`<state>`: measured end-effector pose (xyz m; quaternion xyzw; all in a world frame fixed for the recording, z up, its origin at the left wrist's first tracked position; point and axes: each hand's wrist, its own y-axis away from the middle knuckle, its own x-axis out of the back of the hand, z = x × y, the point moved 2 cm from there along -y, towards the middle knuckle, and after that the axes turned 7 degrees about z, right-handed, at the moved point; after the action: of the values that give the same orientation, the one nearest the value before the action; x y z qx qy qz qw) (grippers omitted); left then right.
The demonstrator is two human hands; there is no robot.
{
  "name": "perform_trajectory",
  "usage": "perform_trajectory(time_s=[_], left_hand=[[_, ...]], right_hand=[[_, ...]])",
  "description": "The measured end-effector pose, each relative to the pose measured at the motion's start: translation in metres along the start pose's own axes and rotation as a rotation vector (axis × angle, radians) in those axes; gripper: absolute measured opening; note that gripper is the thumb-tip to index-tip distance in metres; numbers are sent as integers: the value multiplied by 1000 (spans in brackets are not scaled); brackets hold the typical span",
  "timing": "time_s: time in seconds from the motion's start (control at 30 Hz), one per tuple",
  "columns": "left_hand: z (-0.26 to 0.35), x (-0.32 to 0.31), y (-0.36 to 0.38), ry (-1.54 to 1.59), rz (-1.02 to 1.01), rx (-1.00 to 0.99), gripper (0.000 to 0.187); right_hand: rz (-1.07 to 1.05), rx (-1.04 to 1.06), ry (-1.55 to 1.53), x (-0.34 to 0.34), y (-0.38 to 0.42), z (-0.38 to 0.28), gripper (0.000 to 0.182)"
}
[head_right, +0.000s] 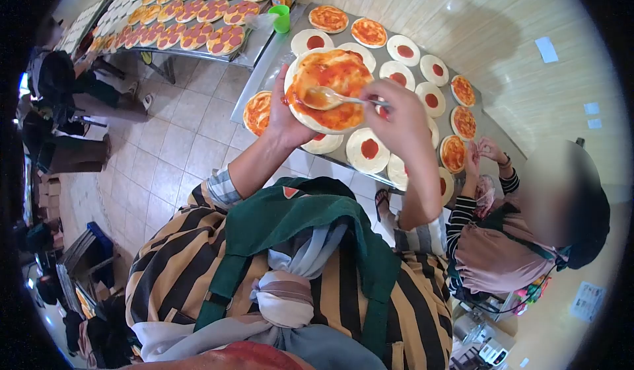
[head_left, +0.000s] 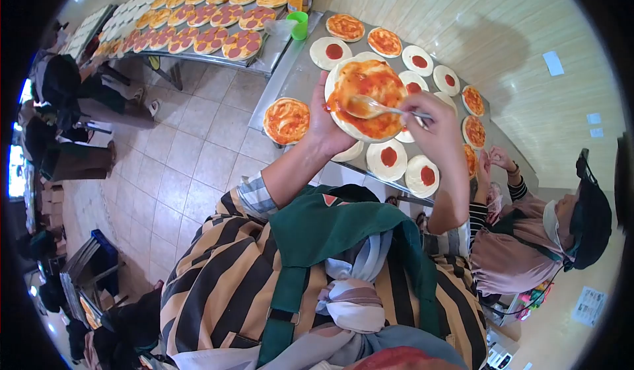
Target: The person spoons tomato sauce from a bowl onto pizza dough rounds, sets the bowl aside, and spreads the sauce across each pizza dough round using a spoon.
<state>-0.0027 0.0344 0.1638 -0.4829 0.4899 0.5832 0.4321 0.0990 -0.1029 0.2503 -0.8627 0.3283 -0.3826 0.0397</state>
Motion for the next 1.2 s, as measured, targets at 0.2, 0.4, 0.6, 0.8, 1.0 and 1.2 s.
perform_trajectory(time_s=[0.2,0.4,0.6,0.8,1.0,1.2], left_hand=[[2,-2,-1,-16,1,-35,75],[-9,-3,-2,-78,18,-28,76],[-11,-2,3,-88,-22,-17,76],[-8,-5,5,-77,-66,-47,78],[-11,-4,2,-118,-86,-58,77],[-6,-3,6,-92,-126,-79,76]], right_hand=[[-119,-78,76,1,2,-4,12],[140,-24,8,-14,-11,1,10],[22,-51,49,-16,-3,-16,11],[246,-72,51,-3,-6,11,12],[248,18,-19,-20,-12,-9,11],[291,-108,7,-5,-4,11,10]])
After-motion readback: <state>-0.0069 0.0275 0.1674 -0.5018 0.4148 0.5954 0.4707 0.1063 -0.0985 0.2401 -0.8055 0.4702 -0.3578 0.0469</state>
